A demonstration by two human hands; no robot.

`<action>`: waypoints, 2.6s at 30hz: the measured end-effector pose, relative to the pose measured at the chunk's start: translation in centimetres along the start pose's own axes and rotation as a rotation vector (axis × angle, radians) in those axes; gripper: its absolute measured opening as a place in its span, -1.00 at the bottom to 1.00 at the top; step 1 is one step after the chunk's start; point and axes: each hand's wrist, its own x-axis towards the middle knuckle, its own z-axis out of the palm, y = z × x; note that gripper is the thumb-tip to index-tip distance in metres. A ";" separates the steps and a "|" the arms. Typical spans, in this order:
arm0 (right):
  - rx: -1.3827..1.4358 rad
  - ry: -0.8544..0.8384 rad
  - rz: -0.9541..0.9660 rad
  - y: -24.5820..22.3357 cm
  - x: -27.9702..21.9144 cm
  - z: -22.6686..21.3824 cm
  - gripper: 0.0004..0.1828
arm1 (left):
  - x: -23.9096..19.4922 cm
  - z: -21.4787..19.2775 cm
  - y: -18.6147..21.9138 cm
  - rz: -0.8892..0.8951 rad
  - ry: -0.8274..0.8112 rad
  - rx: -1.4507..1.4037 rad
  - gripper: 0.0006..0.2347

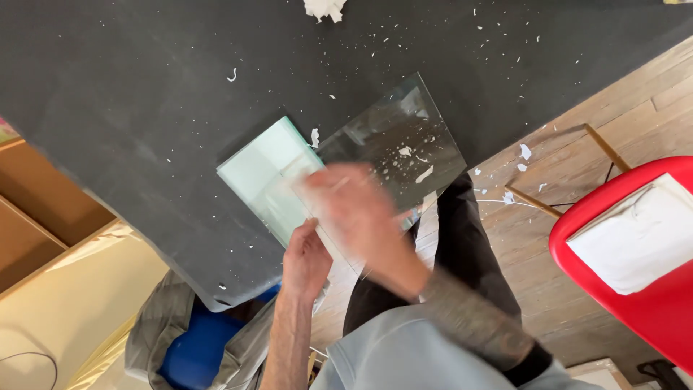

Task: Cleaning a piece of glass for a picture frame using a cleaning solution and paper towels.

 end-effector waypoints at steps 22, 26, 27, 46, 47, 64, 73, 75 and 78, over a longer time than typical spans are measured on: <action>0.090 -0.095 0.026 -2.5 -5.1 0.8 -0.63 | 1.6 -5.9 -0.9 0.016 -0.113 -0.069 -0.65; -0.085 0.311 0.080 7.3 -2.8 -7.1 -0.73 | 0.1 0.8 1.5 -0.070 -0.163 -0.004 -0.64; -0.200 0.353 0.135 10.3 -2.6 -8.7 -0.70 | 0.2 0.8 1.5 -0.072 -0.141 0.020 -0.62; -0.351 0.156 -0.073 5.9 -7.4 -3.7 -0.46 | 0.4 -1.2 1.7 -0.127 -0.224 -0.033 -0.62; -0.353 0.157 -0.078 8.4 -7.2 -5.9 -0.46 | 0.3 -0.6 1.8 -0.124 -0.229 -0.033 -0.62; -0.028 -0.185 -0.092 -2.4 -12.7 1.3 -0.44 | 2.2 -7.1 1.6 -0.090 -0.316 0.070 -0.64; -0.475 0.415 0.277 15.3 -8.9 -11.2 -0.60 | 0.7 -0.4 1.8 -0.038 -0.168 0.059 -0.63; -0.478 0.359 0.257 14.4 -10.2 -10.2 -0.57 | -0.2 0.1 1.8 -0.044 -0.143 0.069 -0.61; -0.423 0.224 0.132 9.7 -11.9 -7.1 -0.50 | 0.0 0.7 1.8 -0.041 -0.125 0.086 -0.59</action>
